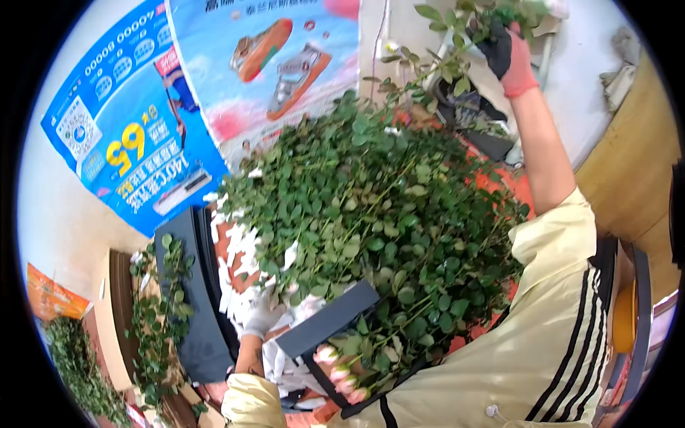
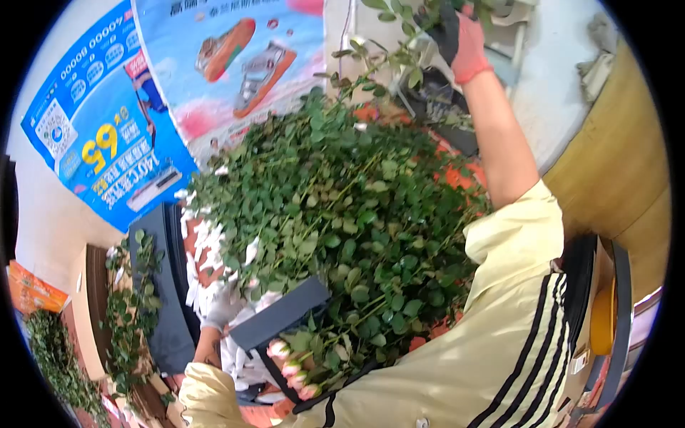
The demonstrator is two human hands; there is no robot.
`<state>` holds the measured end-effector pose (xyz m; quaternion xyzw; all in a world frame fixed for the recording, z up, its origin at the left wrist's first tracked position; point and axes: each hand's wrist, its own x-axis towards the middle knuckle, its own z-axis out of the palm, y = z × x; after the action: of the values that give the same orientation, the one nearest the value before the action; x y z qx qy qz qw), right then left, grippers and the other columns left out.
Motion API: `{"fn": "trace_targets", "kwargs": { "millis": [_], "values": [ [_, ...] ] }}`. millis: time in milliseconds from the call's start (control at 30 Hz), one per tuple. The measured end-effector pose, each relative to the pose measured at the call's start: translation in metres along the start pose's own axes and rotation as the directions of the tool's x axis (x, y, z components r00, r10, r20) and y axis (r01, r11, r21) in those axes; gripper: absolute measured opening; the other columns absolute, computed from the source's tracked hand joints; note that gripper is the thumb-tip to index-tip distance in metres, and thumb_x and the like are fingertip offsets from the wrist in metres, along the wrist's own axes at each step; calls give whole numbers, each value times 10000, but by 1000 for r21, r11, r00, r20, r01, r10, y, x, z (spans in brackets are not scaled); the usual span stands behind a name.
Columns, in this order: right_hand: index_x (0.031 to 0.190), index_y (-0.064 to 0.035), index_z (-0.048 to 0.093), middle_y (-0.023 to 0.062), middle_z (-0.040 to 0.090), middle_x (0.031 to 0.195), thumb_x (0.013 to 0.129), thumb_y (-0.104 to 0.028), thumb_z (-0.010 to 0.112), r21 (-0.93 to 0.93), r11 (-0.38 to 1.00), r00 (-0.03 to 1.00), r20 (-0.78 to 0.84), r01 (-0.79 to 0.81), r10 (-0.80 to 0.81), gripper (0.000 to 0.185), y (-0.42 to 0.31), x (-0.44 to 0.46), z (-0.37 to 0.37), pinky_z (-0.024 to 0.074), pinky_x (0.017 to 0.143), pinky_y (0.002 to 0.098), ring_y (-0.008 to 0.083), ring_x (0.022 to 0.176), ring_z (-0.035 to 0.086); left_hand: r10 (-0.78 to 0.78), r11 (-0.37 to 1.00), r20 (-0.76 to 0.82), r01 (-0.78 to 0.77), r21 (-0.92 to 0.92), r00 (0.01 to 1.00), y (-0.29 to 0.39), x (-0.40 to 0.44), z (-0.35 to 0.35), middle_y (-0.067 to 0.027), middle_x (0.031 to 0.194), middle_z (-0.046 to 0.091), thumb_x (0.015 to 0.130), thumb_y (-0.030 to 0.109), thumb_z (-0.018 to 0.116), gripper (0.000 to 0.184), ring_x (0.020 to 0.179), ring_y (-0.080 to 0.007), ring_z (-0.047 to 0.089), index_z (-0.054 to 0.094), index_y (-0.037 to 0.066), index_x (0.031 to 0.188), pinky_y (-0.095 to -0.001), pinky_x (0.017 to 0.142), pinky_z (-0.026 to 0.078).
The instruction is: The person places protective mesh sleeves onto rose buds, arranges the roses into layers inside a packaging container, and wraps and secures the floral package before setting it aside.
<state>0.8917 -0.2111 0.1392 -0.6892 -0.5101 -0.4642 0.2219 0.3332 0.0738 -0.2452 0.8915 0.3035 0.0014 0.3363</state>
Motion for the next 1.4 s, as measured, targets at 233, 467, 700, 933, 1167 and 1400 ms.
{"fn": "trace_targets", "kwargs": {
  "millis": [233, 467, 700, 933, 1167, 1400],
  "values": [
    [1254, -22, 458, 118, 557, 1205, 880, -107, 503, 950, -214, 922, 281, -228, 267, 386, -128, -27, -38, 444, 960, 353, 231, 1088, 571, 162, 974, -535, -221, -47, 829, 111, -16, -79, -201, 1156, 593, 795, 163, 621, 439, 1092, -312, 568, 552, -35, 1181, -366, 936, 443],
    [1255, -103, 487, 93, 533, 1225, 743, -45, 632, 834, 508, 893, 41, 216, -447, 536, -307, -98, -39, 412, 886, 384, 283, 1095, 522, 481, 426, -760, -874, -233, 437, 306, -145, -136, -163, 1202, 555, 726, 347, 746, 703, 1091, -273, 565, 477, -36, 1251, -371, 933, 428],
    [1283, -39, 450, 170, 431, 1293, 665, -51, 675, 644, 754, 940, 162, 129, -299, 657, -345, -119, -75, 378, 1027, 396, 321, 1219, 430, 432, 729, -843, -674, 116, 322, 292, -187, -99, -159, 938, 663, 841, 140, 615, 234, 896, -258, 646, 625, -28, 1004, -331, 788, 494],
    [1302, -20, 428, 147, 597, 1111, 666, -96, 713, 893, 438, 887, 280, -101, -367, 701, -382, -150, -119, 492, 795, 394, 330, 954, 612, 446, 634, -889, -737, 233, 103, 315, -199, -59, -186, 909, 650, 760, 64, 668, 129, 838, -337, 632, 612, -4, 854, -378, 770, 495],
    [1255, -35, 481, 136, 553, 1182, 621, -50, 695, 853, 515, 952, 88, 80, -293, 670, -371, -180, -115, 420, 887, 408, 305, 1065, 546, 615, 585, -779, -732, 350, 119, 309, -208, -54, -185, 1026, 621, 786, 145, 710, 419, 938, -295, 593, 536, 5, 1140, -381, 817, 475],
    [1227, -76, 526, 144, 562, 1161, 619, -45, 674, 843, 530, 966, 57, 89, -253, 626, -379, -172, -138, 452, 833, 409, 319, 1023, 562, 582, 691, -780, -647, 324, 231, 319, -222, -59, -113, 877, 629, 652, 88, 752, 289, 834, -298, 601, 668, 33, 923, -373, 744, 468]
  ]
}}
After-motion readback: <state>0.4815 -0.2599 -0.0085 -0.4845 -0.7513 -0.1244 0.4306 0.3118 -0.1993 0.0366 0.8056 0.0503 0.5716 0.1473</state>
